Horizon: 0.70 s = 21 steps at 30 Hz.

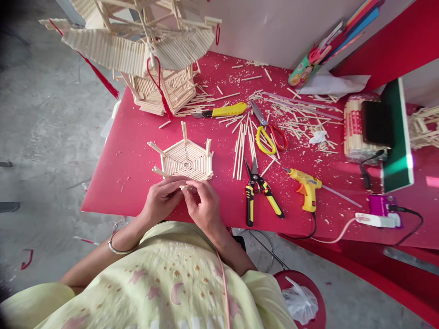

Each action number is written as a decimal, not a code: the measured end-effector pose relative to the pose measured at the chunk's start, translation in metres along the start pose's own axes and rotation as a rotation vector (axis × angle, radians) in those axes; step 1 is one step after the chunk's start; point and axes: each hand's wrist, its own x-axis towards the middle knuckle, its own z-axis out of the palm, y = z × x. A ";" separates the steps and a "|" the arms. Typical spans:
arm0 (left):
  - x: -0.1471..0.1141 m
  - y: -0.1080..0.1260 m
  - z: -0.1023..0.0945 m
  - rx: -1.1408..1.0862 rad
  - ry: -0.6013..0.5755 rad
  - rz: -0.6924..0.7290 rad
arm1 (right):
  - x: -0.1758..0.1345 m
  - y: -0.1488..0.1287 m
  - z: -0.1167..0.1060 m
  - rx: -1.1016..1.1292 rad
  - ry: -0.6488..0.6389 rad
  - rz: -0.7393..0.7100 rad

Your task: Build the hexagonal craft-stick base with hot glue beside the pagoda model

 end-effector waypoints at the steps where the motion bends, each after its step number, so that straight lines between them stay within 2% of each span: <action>1: 0.000 0.000 0.000 0.001 0.000 -0.001 | 0.000 0.000 0.000 -0.005 -0.002 0.002; 21: -0.001 -0.001 0.001 -0.001 0.002 -0.002 | 0.000 0.001 0.000 0.000 -0.002 0.005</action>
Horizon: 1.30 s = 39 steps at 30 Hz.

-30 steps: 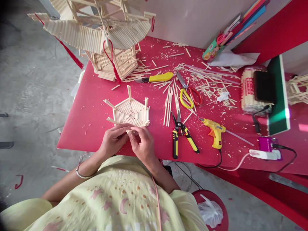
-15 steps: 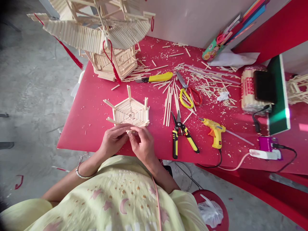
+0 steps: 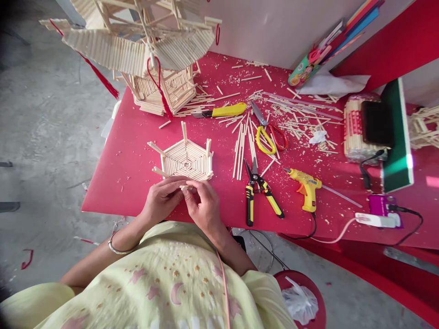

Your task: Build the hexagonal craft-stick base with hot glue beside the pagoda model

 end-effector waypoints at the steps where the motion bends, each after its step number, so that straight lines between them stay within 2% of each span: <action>1: 0.000 0.000 0.000 0.002 -0.001 -0.001 | 0.000 0.000 0.000 0.003 0.000 0.000; 39: 0.000 -0.001 0.000 -0.001 0.001 0.007 | 0.000 -0.001 0.000 0.025 0.007 -0.009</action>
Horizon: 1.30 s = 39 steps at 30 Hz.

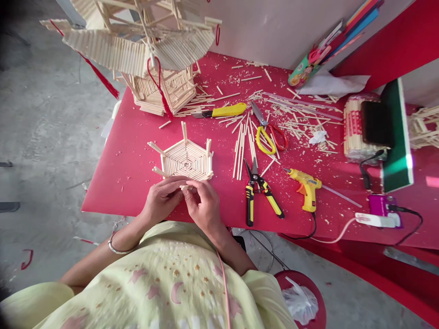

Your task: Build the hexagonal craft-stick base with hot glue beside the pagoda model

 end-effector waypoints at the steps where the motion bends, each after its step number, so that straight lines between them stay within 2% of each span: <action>1: 0.000 0.000 0.000 -0.002 -0.002 0.000 | 0.000 0.000 0.000 -0.002 0.002 -0.002; 39: 0.000 0.000 0.000 -0.003 -0.001 0.000 | 0.000 0.000 -0.001 -0.017 -0.009 0.012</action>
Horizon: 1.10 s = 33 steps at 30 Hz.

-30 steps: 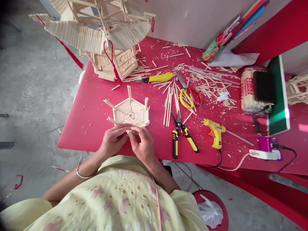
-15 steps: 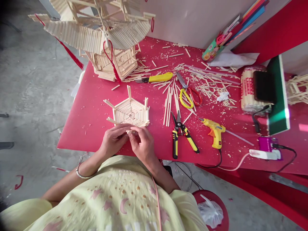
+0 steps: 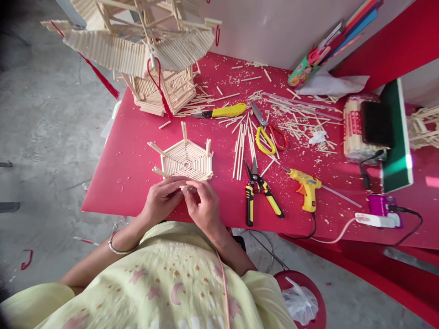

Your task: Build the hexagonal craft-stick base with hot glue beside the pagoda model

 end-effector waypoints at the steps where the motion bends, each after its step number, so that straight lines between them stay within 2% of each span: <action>1: 0.000 0.000 0.000 0.001 -0.001 -0.003 | 0.000 0.000 0.000 -0.004 -0.001 0.001; 33: 0.001 0.002 0.000 -0.005 -0.002 -0.014 | 0.000 0.000 0.000 0.001 0.000 -0.006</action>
